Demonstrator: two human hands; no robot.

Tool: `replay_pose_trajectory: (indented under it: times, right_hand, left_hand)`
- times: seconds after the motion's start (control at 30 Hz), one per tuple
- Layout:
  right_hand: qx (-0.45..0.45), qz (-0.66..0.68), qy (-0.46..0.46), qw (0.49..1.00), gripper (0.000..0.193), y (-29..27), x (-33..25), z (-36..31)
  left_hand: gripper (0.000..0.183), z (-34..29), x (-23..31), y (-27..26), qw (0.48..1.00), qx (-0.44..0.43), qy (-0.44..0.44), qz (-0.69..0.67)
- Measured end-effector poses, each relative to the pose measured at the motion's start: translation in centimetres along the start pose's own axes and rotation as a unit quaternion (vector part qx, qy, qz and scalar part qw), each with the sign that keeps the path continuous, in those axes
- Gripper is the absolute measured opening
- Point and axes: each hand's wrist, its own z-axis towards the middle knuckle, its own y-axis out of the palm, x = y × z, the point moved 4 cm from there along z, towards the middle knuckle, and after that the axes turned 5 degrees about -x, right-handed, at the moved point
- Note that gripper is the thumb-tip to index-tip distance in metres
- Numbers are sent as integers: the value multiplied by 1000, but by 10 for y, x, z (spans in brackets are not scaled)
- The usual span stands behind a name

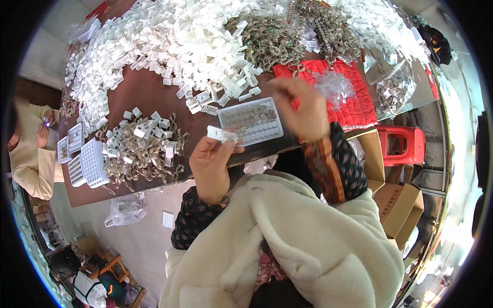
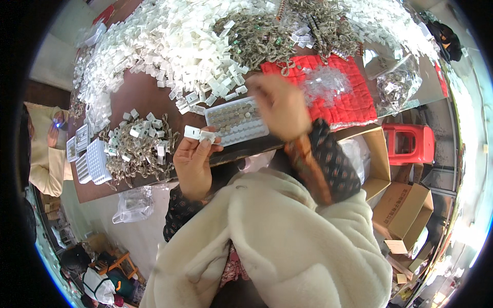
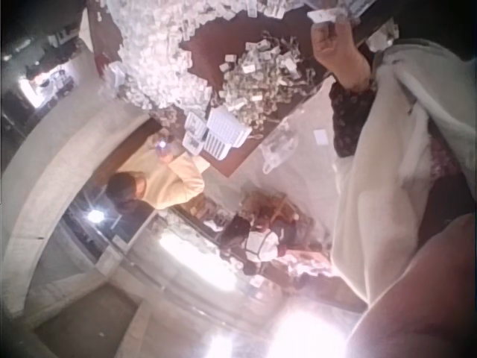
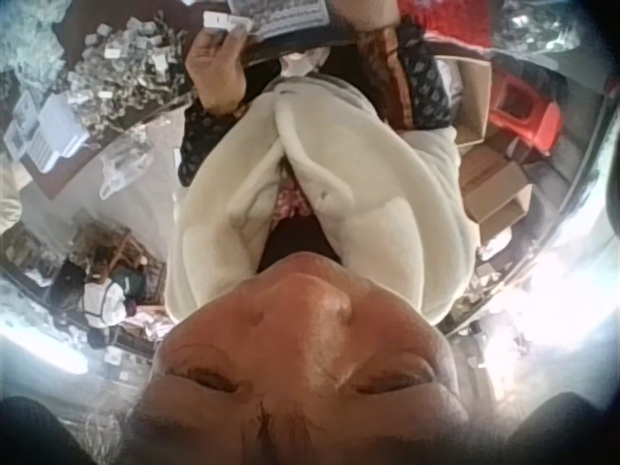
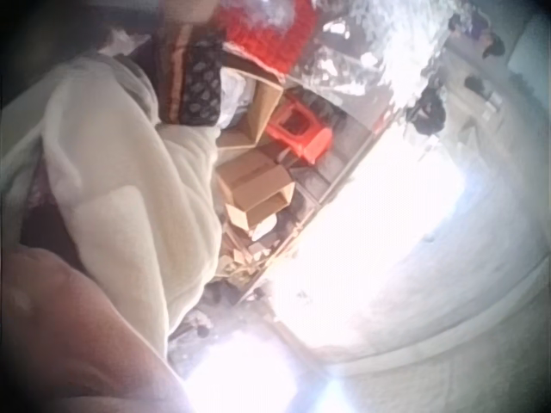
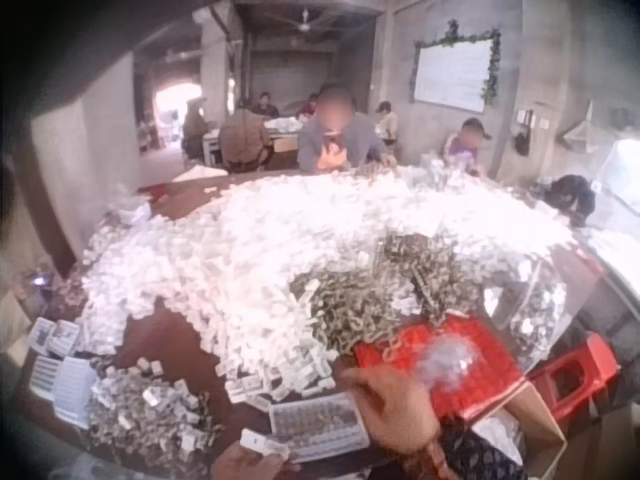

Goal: The person repeatedly picks small white plastic housings and metal components from a table, inserts the metal parts into the housings, and places the assembled units into a white tray. The person works at a table with many similar components and trays, while another person works across the table.

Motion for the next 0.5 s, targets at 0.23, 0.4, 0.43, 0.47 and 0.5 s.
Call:
replay_pose_trajectory:
  times: [0.23,0.4,0.43,0.47,0.5]
  right_hand:
    - [21,-256,109,960,18,-1,110,37]
    - [34,-276,81,957,18,1,115,37]
    - [42,-250,82,964,18,-4,115,37]
    - [54,-226,82,969,18,-10,113,36]
    - [62,-137,128,980,18,-14,116,34]
  left_hand:
    - [16,-8,-2,-7,1000,8,-14,16]
    - [14,-6,-3,-7,1000,6,-22,13]
    - [15,-6,-3,-7,1000,7,-22,13]
    - [15,-6,-3,-8,1000,9,-21,13]
    - [15,-6,-4,-8,1000,10,-23,14]
